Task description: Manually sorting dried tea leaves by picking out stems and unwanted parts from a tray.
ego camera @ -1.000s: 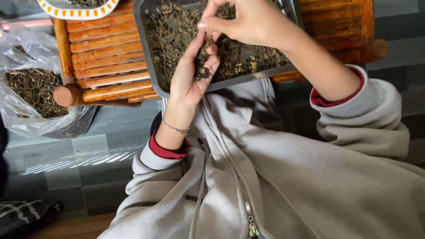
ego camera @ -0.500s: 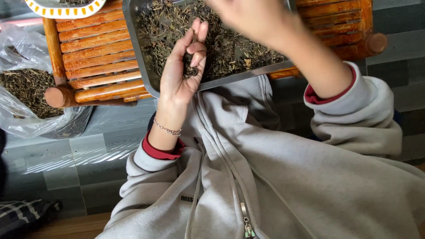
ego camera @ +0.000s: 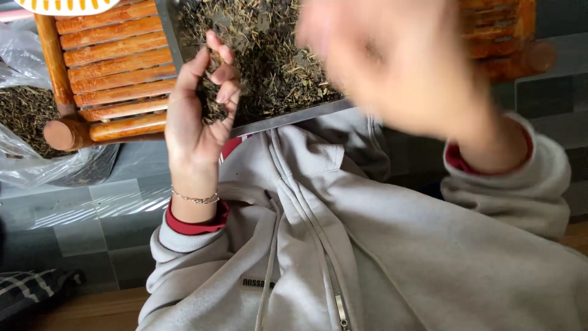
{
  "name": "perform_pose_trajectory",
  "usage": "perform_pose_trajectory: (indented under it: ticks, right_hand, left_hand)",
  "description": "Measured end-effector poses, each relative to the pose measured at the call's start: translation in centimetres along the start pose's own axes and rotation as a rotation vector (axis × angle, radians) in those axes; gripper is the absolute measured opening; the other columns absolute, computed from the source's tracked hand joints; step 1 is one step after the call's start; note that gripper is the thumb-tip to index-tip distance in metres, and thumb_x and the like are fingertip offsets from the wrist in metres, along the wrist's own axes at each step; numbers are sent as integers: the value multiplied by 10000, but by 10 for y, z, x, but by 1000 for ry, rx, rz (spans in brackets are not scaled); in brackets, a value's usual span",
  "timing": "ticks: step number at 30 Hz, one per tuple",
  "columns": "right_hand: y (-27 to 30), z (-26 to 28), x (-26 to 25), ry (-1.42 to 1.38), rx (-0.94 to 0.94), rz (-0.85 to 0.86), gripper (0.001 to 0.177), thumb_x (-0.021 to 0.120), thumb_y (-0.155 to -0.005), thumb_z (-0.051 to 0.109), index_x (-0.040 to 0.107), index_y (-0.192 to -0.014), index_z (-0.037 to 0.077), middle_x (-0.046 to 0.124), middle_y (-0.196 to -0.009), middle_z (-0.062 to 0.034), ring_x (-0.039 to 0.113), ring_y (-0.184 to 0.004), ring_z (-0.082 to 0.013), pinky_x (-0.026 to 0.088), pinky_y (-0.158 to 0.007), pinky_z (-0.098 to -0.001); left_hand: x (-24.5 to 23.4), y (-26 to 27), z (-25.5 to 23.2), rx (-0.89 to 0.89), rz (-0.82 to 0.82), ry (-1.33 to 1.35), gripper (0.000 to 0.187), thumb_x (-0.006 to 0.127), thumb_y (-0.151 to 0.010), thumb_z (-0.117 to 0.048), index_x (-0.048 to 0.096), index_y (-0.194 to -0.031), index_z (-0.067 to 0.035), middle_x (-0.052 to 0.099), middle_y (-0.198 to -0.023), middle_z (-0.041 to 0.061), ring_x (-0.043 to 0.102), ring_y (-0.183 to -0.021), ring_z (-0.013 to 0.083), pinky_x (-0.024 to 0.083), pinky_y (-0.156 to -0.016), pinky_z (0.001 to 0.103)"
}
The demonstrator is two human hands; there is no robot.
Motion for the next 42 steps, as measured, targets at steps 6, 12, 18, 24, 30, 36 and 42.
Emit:
perform_pose_trajectory:
  ticks: [6, 12, 18, 24, 30, 36, 42]
  right_hand:
    - [111, -15, 171, -268, -238, 776, 499, 321, -1099, 333, 446, -1485, 42, 259, -1627, -272, 366, -1444, -388, 291, -1182, -541]
    - [168, -18, 231, -249, -357, 477, 539, 478, -1032, 356, 508, -1423, -14, 550, -1461, -217, 496, -1365, -365, 332, -1184, -480]
    - [164, -25, 227, -331, -244, 525, 433, 452, -1009, 318, 588, -1284, 12, 585, -1374, -223, 579, -1225, -425, 462, -953, -564]
    - [148, -63, 196, -841, -2, 260, 257, 491, -1070, 116, 665, -1217, -3, 726, -1171, -126, 702, -1041, -207, 522, -922, -308]
    - [155, -114, 186, -494, -94, 22, 162, 638, -949, -100, 691, -1091, -42, 655, -1049, -154, 628, -781, -185, 536, -670, -255]
    - [193, -164, 263, -297, -73, 207, 542, 520, -851, -239, 593, -1334, -4, 445, -1372, -230, 687, -1079, -366, 548, -1012, -415]
    - [199, -166, 273, -82, -91, 92, 315, 526, -936, -93, 611, -1221, 13, 555, -1251, -180, 616, -1074, -383, 524, -893, -485]
  left_hand:
    - [-13, -3, -12, -95, 50, 131, 250, 485, -1128, -52, 583, -1357, -48, 598, -1131, 137, 499, -822, 125, 383, -685, 216]
    - [-5, 1, -9, -92, -30, 109, 250, 505, -1123, -59, 607, -1349, -85, 656, -1147, 85, 522, -799, 105, 393, -669, 193]
    - [-1, 1, -5, -119, 64, 92, 213, 461, -1176, -35, 616, -1321, -21, 653, -1097, 163, 545, -833, 128, 433, -702, 189]
    - [-3, 1, -10, -101, 57, 45, 222, 475, -1189, -8, 651, -1324, -23, 674, -1118, 162, 533, -848, 107, 415, -718, 172]
    - [-3, 4, -12, -133, -23, 171, 239, 488, -1181, -14, 645, -1356, -59, 603, -1129, 113, 486, -860, 105, 349, -724, 192]
    - [-1, 4, -9, -139, 1, 160, 239, 466, -1215, -10, 662, -1353, -19, 637, -1125, 152, 501, -877, 116, 379, -735, 187]
    - [0, 6, -13, -113, 9, 134, 250, 468, -1200, 11, 668, -1348, -10, 620, -1113, 124, 508, -883, 113, 378, -749, 178]
Point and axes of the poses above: each hand's wrist, its own y-axis away from the middle knuckle, its own x-axis out of the palm, z = x × y, the point moved 2 cm from there along -y, towards the middle knuckle
